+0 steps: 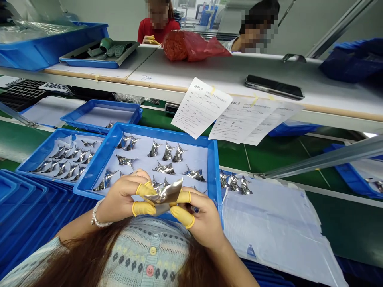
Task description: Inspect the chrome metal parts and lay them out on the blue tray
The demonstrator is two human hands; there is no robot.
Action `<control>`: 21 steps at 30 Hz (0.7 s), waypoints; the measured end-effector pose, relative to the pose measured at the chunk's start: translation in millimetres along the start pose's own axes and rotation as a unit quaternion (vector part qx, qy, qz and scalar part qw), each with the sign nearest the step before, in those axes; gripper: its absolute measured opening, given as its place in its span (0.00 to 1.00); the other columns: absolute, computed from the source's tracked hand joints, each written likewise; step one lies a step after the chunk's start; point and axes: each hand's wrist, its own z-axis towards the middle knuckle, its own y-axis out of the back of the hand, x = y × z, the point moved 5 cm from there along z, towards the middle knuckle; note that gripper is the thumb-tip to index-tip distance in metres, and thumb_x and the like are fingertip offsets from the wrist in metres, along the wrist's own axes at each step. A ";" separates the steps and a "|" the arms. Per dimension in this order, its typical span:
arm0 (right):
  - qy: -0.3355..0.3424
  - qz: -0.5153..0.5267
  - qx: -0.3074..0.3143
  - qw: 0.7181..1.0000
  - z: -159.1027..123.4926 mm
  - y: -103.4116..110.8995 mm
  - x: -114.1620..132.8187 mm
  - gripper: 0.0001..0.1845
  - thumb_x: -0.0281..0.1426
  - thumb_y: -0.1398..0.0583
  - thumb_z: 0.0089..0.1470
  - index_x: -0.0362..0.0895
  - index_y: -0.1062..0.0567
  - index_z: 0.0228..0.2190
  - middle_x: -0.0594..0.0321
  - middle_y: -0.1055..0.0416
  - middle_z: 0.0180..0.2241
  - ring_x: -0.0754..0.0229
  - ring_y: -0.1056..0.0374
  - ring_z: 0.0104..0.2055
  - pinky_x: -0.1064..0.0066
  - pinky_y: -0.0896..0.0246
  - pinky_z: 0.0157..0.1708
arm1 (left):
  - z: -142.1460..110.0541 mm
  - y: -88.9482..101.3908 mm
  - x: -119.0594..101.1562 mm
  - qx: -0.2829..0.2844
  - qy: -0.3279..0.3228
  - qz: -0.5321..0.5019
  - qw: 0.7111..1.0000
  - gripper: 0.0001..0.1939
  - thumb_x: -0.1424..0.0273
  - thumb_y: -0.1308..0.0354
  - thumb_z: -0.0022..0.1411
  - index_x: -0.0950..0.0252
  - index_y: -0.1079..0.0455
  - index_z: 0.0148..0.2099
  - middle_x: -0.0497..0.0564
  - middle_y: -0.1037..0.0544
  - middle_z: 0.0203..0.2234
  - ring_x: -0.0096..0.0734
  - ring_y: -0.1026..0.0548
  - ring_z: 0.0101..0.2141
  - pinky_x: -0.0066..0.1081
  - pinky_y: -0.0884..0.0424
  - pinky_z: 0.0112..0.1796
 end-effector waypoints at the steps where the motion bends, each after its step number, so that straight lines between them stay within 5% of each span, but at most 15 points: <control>1: 0.002 -0.001 0.000 1.000 0.2 0.0 0.2 0.04 0.35 0.35 0.50 0.48 0.22 0.27 0.62 0.31 0.23 0.59 0.36 0.26 0.70 0.43 0.23 | -0.4 -0.1 -0.8 -0.001 -0.007 0.000 1.000 0.18 0.53 0.43 0.56 0.63 0.23 0.31 0.51 0.22 0.22 0.28 0.28 0.26 0.32 0.35 0.36; 21: -0.039 0.058 0.010 0.997 7.5 -7.2 -12.7 0.14 0.42 0.36 0.48 0.43 0.22 0.29 0.63 0.33 0.24 0.63 0.41 0.24 0.72 0.45 0.24 | 0.9 -4.1 2.2 0.039 0.008 0.065 0.997 0.08 0.61 0.38 0.55 0.60 0.24 0.30 0.47 0.24 0.20 0.29 0.29 0.24 0.27 0.33 0.29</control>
